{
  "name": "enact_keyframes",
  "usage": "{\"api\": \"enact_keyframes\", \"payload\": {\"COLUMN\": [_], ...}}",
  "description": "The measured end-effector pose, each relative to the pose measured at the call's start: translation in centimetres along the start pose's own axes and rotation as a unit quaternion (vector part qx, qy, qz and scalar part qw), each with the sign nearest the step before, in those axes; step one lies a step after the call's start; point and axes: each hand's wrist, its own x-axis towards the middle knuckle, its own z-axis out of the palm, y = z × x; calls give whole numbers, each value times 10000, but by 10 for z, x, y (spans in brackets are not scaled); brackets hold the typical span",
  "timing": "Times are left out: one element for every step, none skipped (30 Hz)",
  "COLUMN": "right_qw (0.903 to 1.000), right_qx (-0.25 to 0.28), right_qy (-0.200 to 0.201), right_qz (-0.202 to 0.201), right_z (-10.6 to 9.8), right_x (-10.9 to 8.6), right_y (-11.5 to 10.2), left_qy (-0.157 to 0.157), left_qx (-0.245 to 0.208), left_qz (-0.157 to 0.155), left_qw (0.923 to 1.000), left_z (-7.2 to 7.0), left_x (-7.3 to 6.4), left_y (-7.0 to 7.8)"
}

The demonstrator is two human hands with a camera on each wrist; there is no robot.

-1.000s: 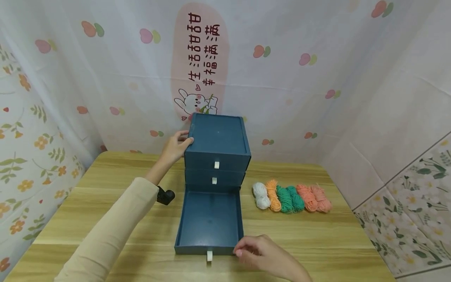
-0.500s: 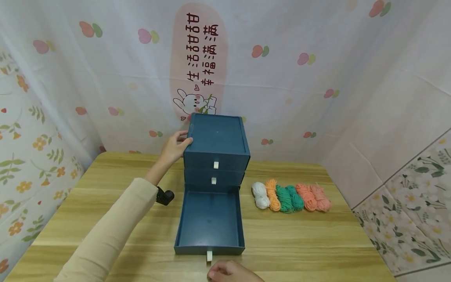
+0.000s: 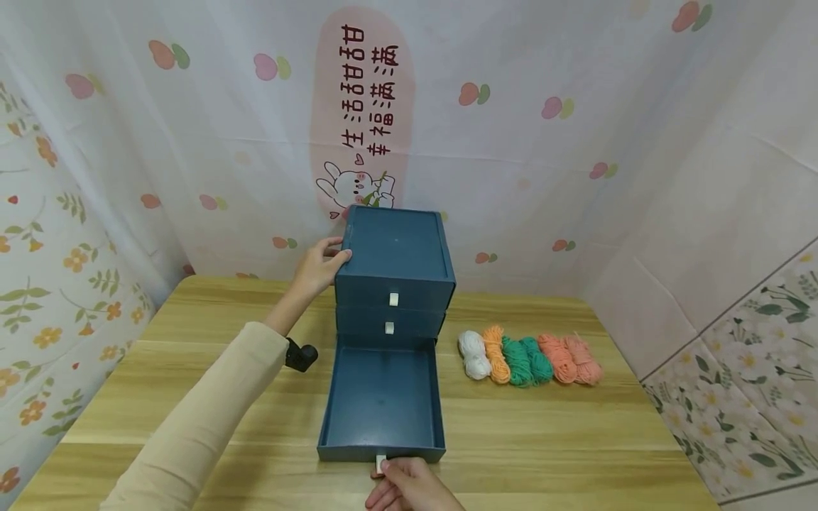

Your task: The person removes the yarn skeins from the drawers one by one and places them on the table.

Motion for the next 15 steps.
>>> {"api": "enact_keyframes", "payload": {"right_qw": [10000, 10000, 10000, 9999, 9998, 9998, 9996, 9995, 9995, 9995, 9995, 9996, 9997, 9998, 9998], "right_qx": [23, 45, 73, 105, 129, 139, 154, 168, 165, 163, 145, 138, 131, 120, 121], "right_qy": [-9, -33, -55, -69, -80, -83, -83, -84, -62, -39, -14, 17, 39, 60, 83], "right_qz": [1, -8, -13, -40, -100, -143, -215, -248, -268, -280, -271, -229, -202, -164, -146], "right_z": [0, 0, 0, 0, 0, 0, 1, 1, 1, 1, 1, 1, 0, 0, -1], "right_x": [0, 1, 1, 1, 1, 2, 2, 2, 3, 3, 4, 4, 5, 6, 6], "right_y": [0, 0, 0, 0, 0, 1, 1, 1, 1, 1, 1, 1, 1, 1, 0], "left_qy": [-11, -24, -42, -63, -73, -75, -65, -52, -48, -47, -33, -34, -37, -36, -33], "left_qx": [11, 22, 31, 53, 65, 38, 32, 28, 19, 22, 17, -1, 47, 45, 27], "left_qz": [9, 12, 6, 5, -3, -8, -5, -8, -13, -7, -12, -19, -18, -15, -4], "left_qw": [10000, 10000, 10000, 10000, 10000, 10000, 10000, 10000, 10000, 10000, 10000, 10000, 10000, 10000, 10000], "left_z": [0, 0, -1, -1, -1, -1, -1, -1, -1, -1, 0, 0, 0, 0, 0], "left_x": [0, 0, 0, 0, 0, 0, 0, 1, 1, 1, 1, 1, 1, 1, 1], "left_y": [0, 0, 0, -1, -1, -1, -1, -1, -1, -1, -2, -2, -2, -1, -1]}}
